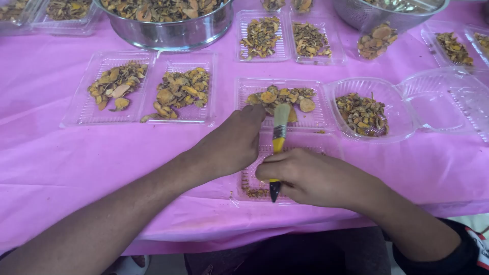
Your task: Sorting dried tea ingredients from trays and packaging them into small plastic bags, using a brush to clean the trays.
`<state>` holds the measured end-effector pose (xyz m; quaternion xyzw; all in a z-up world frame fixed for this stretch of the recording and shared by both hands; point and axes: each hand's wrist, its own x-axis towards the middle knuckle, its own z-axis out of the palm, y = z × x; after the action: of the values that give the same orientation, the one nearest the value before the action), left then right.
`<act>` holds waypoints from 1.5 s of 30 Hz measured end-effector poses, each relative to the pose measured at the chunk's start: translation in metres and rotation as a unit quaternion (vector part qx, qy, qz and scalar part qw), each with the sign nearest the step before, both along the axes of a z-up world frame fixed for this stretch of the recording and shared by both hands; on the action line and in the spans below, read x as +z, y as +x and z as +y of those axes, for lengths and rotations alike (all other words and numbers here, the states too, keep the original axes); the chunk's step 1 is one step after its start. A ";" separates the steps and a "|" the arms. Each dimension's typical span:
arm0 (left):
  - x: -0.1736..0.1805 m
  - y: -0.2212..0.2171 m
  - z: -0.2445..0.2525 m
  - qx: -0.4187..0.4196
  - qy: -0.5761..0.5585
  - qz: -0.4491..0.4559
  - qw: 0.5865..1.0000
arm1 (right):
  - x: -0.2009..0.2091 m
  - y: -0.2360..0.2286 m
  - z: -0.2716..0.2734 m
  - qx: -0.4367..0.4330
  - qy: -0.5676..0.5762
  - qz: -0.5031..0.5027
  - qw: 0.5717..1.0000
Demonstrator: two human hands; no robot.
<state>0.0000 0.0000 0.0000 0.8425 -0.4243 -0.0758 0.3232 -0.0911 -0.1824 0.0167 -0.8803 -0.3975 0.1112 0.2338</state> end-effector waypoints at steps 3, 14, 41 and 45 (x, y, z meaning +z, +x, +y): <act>0.003 -0.001 0.000 0.016 0.017 0.023 0.999 | 0.005 0.002 0.007 -0.017 -0.067 0.015 0.998; 0.001 0.000 0.002 0.000 0.004 0.018 1.000 | 0.044 -0.011 -0.016 -0.065 0.066 0.019 0.996; 0.016 -0.010 0.007 -0.053 -0.023 -0.030 0.998 | -0.051 -0.058 -0.132 -0.432 0.189 -0.350 0.809; 0.064 -0.053 0.020 0.087 0.045 0.143 0.985 | -0.068 -0.051 -0.172 -0.442 0.074 -0.175 0.877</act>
<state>-0.0525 0.0196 0.0641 0.8703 -0.2951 -0.1861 0.3477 -0.1419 -0.3547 -0.0511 -0.9496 -0.0082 -0.1893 0.2498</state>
